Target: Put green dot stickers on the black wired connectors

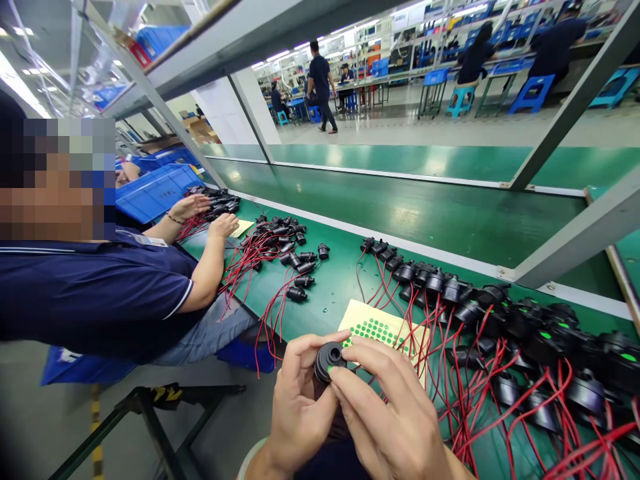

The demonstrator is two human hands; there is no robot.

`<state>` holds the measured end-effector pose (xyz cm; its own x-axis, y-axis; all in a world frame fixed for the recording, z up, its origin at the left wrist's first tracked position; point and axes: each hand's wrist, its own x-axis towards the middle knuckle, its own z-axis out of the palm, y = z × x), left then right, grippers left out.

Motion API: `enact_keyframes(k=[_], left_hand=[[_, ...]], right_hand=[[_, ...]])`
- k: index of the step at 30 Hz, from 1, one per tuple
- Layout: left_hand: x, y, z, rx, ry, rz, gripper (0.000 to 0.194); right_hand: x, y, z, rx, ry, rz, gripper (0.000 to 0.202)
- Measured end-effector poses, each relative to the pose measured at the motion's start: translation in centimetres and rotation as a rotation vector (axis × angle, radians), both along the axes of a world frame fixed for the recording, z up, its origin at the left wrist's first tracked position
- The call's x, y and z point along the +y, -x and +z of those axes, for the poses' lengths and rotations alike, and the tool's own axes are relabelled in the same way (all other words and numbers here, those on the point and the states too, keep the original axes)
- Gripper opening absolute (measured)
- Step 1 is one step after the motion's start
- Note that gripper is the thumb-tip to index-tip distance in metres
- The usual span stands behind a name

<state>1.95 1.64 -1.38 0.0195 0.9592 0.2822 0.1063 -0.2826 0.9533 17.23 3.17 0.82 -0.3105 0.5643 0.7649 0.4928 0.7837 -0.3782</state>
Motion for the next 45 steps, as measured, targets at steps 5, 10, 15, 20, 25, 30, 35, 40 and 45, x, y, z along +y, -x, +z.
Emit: enact_keyframes(k=[5, 10, 15, 20, 25, 30, 35, 40, 45], left_hand=[[0.0, -0.2, -0.1, 0.012, -0.015, 0.009, 0.051], [0.1, -0.5, -0.3, 0.068, -0.074, 0.007, 0.055], [-0.1, -0.3, -0.4, 0.113, -0.057, 0.019, 0.055], [0.0, 0.0, 0.0, 0.076, -0.006, 0.001, 0.051], [0.2, -0.1, 0.3, 0.053, 0.031, -0.004, 0.047], [0.1, -0.2, 0.2, 0.056, -0.016, -0.016, 0.050], [-0.2, 0.2, -0.1, 0.051, -0.001, -0.015, 0.050], [-0.5, 0.4, -0.1, 0.006, 0.052, -0.008, 0.043], [-0.1, 0.2, 0.9, -0.045, 0.127, -0.018, 0.035]], right_hand=[[0.2, -0.3, -0.6, 0.044, 0.067, 0.041, 0.025], [0.2, 0.5, -0.4, 0.274, 0.376, 0.109, 0.012], [0.5, 1.2, 0.1, 0.513, 0.715, 0.234, 0.017], [0.7, 0.8, -0.6, 0.456, 0.684, 0.234, 0.018], [0.3, 0.0, -1.7, 0.176, 0.296, 0.153, 0.029], [-0.1, -0.2, -1.3, 0.072, 0.186, 0.135, 0.032], [-0.1, 0.3, -1.0, 0.089, 0.179, 0.133, 0.031], [0.0, 0.2, -0.9, 0.137, 0.235, 0.168, 0.026], [0.0, -0.8, -0.6, 0.138, 0.275, 0.160, 0.020]])
